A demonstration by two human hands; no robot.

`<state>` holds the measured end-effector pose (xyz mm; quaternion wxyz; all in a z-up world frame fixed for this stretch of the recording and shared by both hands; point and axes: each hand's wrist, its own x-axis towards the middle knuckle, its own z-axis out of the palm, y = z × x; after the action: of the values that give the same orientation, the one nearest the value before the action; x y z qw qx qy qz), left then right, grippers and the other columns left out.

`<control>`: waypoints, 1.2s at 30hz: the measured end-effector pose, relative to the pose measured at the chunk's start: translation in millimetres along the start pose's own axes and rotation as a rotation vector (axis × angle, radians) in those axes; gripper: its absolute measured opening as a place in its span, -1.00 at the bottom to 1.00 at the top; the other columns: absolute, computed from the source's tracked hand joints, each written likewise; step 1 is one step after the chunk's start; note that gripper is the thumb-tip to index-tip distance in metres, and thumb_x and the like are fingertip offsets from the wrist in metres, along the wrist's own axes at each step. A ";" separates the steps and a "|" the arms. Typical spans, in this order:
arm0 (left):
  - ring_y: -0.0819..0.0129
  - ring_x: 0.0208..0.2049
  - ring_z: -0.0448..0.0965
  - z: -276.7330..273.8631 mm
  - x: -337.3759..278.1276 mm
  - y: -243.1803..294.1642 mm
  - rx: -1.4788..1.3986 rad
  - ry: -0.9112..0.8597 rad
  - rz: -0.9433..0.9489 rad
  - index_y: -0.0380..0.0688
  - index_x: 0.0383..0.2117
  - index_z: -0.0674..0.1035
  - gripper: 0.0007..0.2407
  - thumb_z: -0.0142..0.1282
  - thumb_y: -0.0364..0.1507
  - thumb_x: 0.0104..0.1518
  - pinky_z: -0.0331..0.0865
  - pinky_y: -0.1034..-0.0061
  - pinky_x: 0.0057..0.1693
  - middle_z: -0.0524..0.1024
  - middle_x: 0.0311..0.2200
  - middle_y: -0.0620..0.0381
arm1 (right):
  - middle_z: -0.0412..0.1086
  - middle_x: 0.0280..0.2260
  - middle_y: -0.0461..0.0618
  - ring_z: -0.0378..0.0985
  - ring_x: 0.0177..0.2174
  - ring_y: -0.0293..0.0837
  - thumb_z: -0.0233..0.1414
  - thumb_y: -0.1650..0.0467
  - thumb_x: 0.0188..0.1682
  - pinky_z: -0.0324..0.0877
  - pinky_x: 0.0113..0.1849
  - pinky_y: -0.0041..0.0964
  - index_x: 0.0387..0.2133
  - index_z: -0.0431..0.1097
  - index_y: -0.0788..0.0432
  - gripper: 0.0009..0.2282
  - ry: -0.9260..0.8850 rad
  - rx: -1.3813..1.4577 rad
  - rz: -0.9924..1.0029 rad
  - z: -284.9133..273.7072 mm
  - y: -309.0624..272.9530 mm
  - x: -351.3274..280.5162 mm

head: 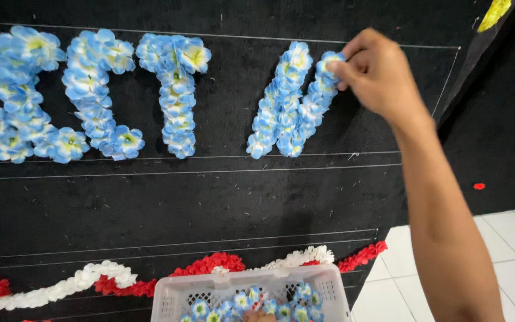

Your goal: The person pushes blue flowers into a black background to form letters.

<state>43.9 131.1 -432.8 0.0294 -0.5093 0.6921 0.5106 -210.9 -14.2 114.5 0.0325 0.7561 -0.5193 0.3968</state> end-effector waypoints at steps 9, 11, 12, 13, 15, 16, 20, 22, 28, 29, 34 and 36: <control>0.54 -0.13 0.75 -100.7 -103.9 111.5 -0.635 0.479 0.538 0.01 -0.14 0.76 -0.96 0.43 -0.46 0.41 0.61 0.53 0.08 0.75 -0.27 0.38 | 0.51 -0.65 -0.13 0.47 -0.63 -0.38 0.39 0.09 0.56 0.35 -0.39 -0.37 -0.46 0.68 0.06 -0.47 0.042 -0.040 0.032 11.0 0.9 -18.8; 0.51 -0.28 0.83 -151.9 -169.7 178.0 -0.764 0.565 0.462 -0.02 0.04 0.90 -0.79 0.45 -0.36 0.34 0.56 0.58 -0.23 0.98 -0.18 0.15 | 0.46 -0.62 -0.05 0.40 -0.53 -0.34 0.22 0.25 0.60 0.30 -0.32 -0.39 -0.50 0.53 0.17 -0.47 0.130 0.159 0.102 1.2 -26.2 -47.5; 0.51 -0.28 0.83 -161.1 -174.3 188.4 -0.766 0.570 0.465 -0.02 0.04 0.90 -0.79 0.45 -0.36 0.34 0.56 0.58 -0.23 0.98 -0.18 0.15 | 0.46 -0.62 -0.05 0.40 -0.53 -0.34 0.22 0.25 0.60 0.30 -0.32 -0.39 -0.50 0.53 0.17 -0.47 0.130 0.160 0.095 5.2 -33.9 -68.8; 0.49 -0.34 0.82 -170.3 -179.5 199.5 -0.759 0.632 0.497 -0.09 0.05 0.89 -0.75 0.44 -0.31 0.33 0.59 0.55 -0.29 0.97 -0.18 0.10 | 0.54 -0.56 -0.05 0.51 -0.50 -0.32 0.15 0.32 0.50 0.42 -0.30 -0.34 -0.50 0.59 0.16 -0.55 0.024 0.249 0.119 8.4 -41.6 -90.0; 0.46 -0.40 0.82 -187.0 -185.1 220.5 -0.747 0.705 0.543 -0.16 0.07 0.87 -0.69 0.43 -0.26 0.32 0.62 0.52 -0.35 0.97 -0.18 0.05 | 0.62 -0.51 -0.05 0.62 -0.46 -0.29 0.09 0.39 0.41 0.53 -0.27 -0.29 -0.49 0.64 0.15 -0.61 -0.074 0.336 0.126 20.4 -48.8 -122.3; 0.52 -0.41 0.78 -189.4 -186.5 228.6 -0.793 0.714 0.580 -0.17 0.01 0.87 -0.75 0.45 -0.32 0.32 0.57 0.56 -0.38 0.97 -0.21 0.04 | 0.73 -0.38 -0.13 0.72 -0.32 -0.32 0.28 0.34 0.22 0.56 -0.18 -0.31 -0.25 0.72 0.09 -0.89 -0.178 0.318 0.166 29.8 -47.7 -139.5; 0.28 -0.31 0.95 -189.1 -175.4 249.9 -0.792 0.753 0.710 -0.26 0.00 0.85 -0.79 0.47 -0.50 0.28 0.68 0.62 -0.39 0.97 -0.20 -0.12 | 0.80 -0.32 0.17 0.82 -0.27 0.05 0.49 0.42 0.00 0.66 -0.04 -0.02 -0.15 0.81 0.25 -0.80 -0.123 0.431 0.126 59.4 -49.5 -174.2; 0.32 -0.42 0.90 -190.8 -178.4 263.1 -0.685 0.799 0.771 -0.21 0.01 0.83 -0.82 0.38 -0.50 0.33 0.63 0.58 -0.44 0.96 -0.23 -0.09 | 0.77 -0.34 0.14 0.81 -0.27 0.01 0.46 0.49 0.03 0.66 -0.02 -0.04 -0.16 0.80 0.24 -0.86 -0.008 0.446 0.124 58.8 -34.0 -169.0; -0.04 -0.29 0.81 -239.8 -172.6 327.3 0.241 1.308 0.991 0.05 0.43 0.64 -0.62 0.20 -0.50 0.50 0.66 0.09 -0.28 0.82 -0.30 -0.02 | 0.63 -0.30 0.05 0.65 -0.21 -0.17 0.44 0.55 0.22 0.55 0.01 -0.21 -0.01 0.71 0.28 -0.86 0.344 0.437 0.024 35.1 12.8 -112.8; -0.06 -0.26 0.79 -251.1 -174.0 342.6 0.477 1.380 0.944 0.03 0.60 0.53 -0.52 0.17 -0.53 0.55 0.69 0.03 -0.26 0.77 -0.33 -0.12 | 0.64 -0.25 0.06 0.64 -0.19 -0.17 0.48 0.58 0.23 0.52 0.03 -0.24 0.02 0.72 0.29 -0.83 0.409 0.366 -0.047 28.1 19.5 -98.0; 0.09 -0.54 0.77 -282.4 -140.1 368.6 0.701 1.367 0.668 0.02 0.76 0.33 -0.43 0.15 -0.35 0.63 0.65 0.21 -0.38 0.72 -0.55 -0.07 | 0.73 -0.20 0.03 0.77 -0.04 -0.05 0.49 0.56 0.25 0.52 0.16 -0.12 -0.03 0.79 0.14 -0.87 0.452 0.209 -0.178 14.3 24.0 -40.1; 0.17 -0.63 0.72 -286.4 -131.1 368.7 0.711 1.344 0.629 -0.06 0.74 0.37 -0.46 0.12 -0.36 0.64 0.57 0.32 -0.45 0.69 -0.62 -0.06 | 0.74 -0.21 -0.05 0.80 -0.03 -0.02 0.50 0.51 0.25 0.52 0.18 -0.13 -0.04 0.81 0.05 -0.88 0.457 0.174 -0.179 16.3 20.4 -20.6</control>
<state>-27.0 -6.3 26.9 -0.3762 -0.4487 0.7929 -0.1688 -221.2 -15.4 82.9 0.1187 0.6898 -0.3934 0.5961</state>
